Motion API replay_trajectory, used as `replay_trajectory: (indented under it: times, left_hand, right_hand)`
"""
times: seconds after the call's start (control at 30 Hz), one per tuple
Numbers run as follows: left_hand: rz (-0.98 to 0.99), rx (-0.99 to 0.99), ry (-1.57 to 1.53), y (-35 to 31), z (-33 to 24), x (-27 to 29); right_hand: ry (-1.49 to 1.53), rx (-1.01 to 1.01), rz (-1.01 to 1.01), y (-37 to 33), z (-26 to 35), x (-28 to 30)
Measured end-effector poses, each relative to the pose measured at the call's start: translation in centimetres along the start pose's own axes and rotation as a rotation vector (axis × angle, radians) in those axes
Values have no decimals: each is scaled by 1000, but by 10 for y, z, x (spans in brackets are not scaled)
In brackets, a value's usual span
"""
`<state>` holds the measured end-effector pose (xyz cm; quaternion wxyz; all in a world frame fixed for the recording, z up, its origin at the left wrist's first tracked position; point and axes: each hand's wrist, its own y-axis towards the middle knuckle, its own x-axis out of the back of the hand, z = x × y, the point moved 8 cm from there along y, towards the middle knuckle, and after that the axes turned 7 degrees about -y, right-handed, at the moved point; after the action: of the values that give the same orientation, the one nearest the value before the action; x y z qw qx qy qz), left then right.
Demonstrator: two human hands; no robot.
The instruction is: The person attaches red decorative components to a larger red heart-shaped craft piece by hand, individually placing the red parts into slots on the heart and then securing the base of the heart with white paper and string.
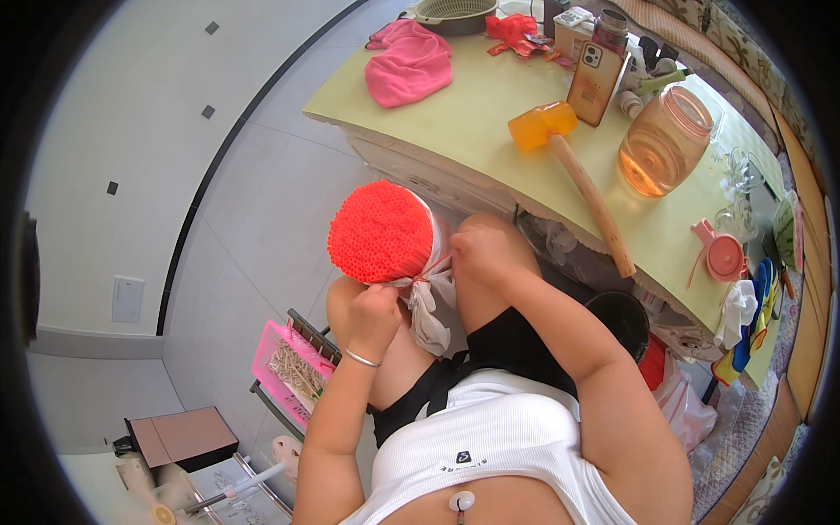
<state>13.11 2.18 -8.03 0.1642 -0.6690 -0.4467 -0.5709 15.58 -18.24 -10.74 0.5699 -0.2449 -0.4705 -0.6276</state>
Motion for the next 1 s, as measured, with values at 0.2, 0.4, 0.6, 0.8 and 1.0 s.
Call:
replay_trajectory:
  times: [0.2, 0.4, 0.6, 0.8, 1.0]
  left_hand:
    - [-77, 290, -438, -6, 2, 7]
    - [-76, 580, -1508, -10, 17, -52]
    - [-92, 609, -1407, -14, 15, -58]
    - [-168, 234, -525, 3, -6, -22]
    - [-129, 280, -489, 3, -2, -20]
  right_hand:
    - [327, -285, 24, -5, -14, -15]
    - [2009, -986, 454, -30, 10, -90]
    - [2097, -1181, 36, -37, 3, -87]
    - [2126, -1324, 10, -33, -11, -117]
    - [2048, -1320, -99, -36, -17, -115]
